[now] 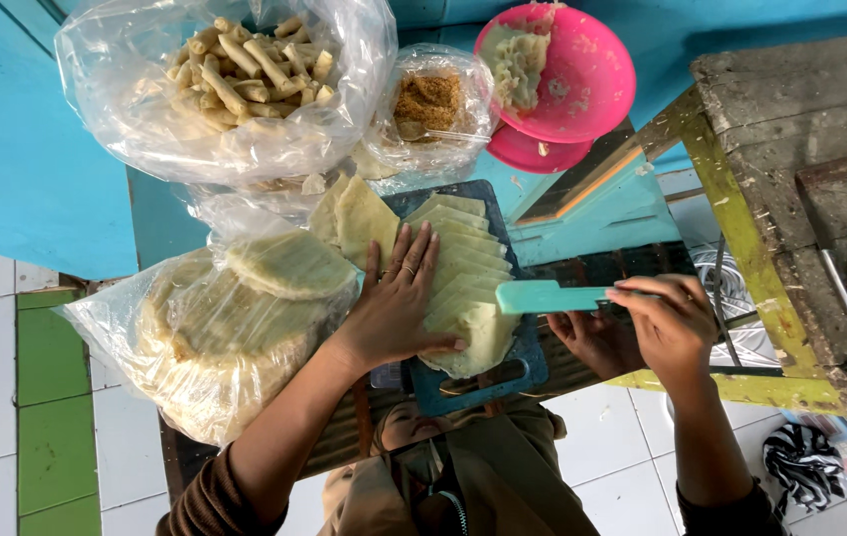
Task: The person pinches off pieces of dough, flattens each piece on a cutting board, and wraps the flattened dough around a brown filling, placing the finished rolls into a plastic bag. They then use a plastic spatula to arrange the wrapped pieces on the board.
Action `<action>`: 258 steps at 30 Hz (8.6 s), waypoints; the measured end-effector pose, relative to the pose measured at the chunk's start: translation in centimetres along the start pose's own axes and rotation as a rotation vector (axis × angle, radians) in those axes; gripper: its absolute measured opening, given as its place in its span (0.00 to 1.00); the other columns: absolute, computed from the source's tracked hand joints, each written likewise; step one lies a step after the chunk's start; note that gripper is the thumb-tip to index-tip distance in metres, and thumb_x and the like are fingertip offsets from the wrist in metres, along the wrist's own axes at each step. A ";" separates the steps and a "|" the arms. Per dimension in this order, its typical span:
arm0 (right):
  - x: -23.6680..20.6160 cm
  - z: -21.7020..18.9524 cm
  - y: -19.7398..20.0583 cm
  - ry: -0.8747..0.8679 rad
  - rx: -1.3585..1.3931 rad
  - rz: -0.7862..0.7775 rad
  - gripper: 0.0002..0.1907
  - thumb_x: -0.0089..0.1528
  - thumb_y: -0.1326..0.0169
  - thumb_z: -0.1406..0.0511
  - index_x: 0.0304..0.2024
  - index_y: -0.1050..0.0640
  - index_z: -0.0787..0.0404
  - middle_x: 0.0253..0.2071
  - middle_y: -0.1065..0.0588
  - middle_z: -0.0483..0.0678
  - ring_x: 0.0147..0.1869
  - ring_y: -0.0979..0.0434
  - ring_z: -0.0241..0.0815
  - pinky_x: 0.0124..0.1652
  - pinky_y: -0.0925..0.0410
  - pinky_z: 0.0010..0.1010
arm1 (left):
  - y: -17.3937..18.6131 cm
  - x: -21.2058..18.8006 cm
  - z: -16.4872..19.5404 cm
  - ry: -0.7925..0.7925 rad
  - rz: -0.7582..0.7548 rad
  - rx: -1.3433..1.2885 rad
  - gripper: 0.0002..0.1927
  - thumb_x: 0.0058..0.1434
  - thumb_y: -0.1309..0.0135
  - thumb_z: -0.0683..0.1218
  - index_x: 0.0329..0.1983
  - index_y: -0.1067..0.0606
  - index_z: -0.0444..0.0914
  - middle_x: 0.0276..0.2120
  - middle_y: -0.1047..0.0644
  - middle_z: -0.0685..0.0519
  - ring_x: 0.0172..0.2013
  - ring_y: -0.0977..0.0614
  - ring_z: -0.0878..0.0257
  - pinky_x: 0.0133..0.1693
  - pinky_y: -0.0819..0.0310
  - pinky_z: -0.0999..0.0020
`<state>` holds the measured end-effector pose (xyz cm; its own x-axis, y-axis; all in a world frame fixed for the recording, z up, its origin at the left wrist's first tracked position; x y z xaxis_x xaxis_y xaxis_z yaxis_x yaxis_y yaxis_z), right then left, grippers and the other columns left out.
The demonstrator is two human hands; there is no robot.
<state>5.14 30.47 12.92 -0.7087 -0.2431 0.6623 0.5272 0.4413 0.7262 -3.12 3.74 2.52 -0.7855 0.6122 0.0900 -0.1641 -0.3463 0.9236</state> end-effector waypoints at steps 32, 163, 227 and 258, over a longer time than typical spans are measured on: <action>-0.3 -3.5 -9.7 -0.451 0.639 -0.456 0.14 0.56 0.33 0.65 0.39 0.21 0.67 0.36 0.21 0.46 0.35 0.21 0.33 0.34 0.30 0.25 | 0.2 0.0 0.5 0.019 -0.010 -0.002 0.73 0.45 0.46 0.82 0.75 0.57 0.28 0.76 0.58 0.37 0.75 0.63 0.42 0.68 0.72 0.32; 6.0 -2.1 -6.9 0.269 -0.091 -0.160 0.12 0.59 0.35 0.66 0.46 0.15 0.49 0.34 0.24 0.36 0.35 0.26 0.38 0.35 0.39 0.35 | 0.8 -2.4 3.6 0.213 0.265 0.134 0.71 0.50 0.62 0.85 0.72 0.51 0.20 0.74 0.56 0.29 0.75 0.60 0.40 0.67 0.75 0.28; 9.1 5.3 -11.5 -0.006 0.730 -0.603 0.13 0.58 0.40 0.76 0.45 0.16 0.61 0.41 0.18 0.45 0.41 0.16 0.39 0.41 0.23 0.27 | 0.5 -2.7 3.3 0.208 0.235 0.082 0.70 0.50 0.59 0.84 0.73 0.53 0.21 0.75 0.57 0.31 0.75 0.61 0.41 0.67 0.70 0.30; 10.6 4.5 -10.6 -0.013 0.299 -0.208 0.08 0.62 0.35 0.70 0.44 0.16 0.63 0.41 0.18 0.49 0.40 0.17 0.43 0.39 0.28 0.29 | 0.3 -2.4 3.4 0.186 0.230 0.113 0.70 0.52 0.61 0.84 0.72 0.55 0.19 0.74 0.59 0.28 0.74 0.62 0.38 0.66 0.71 0.29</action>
<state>-10.13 27.10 11.41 -0.7933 -0.3441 0.5023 0.2120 0.6173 0.7576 0.80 4.57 3.85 -0.8917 0.3827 0.2416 0.0900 -0.3733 0.9233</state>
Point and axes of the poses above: each hand's wrist, its own x-axis towards the middle knuckle, its own y-axis out of the back of the hand, z = x × y, the point moved 9 cm from there along x, towards the middle knuckle
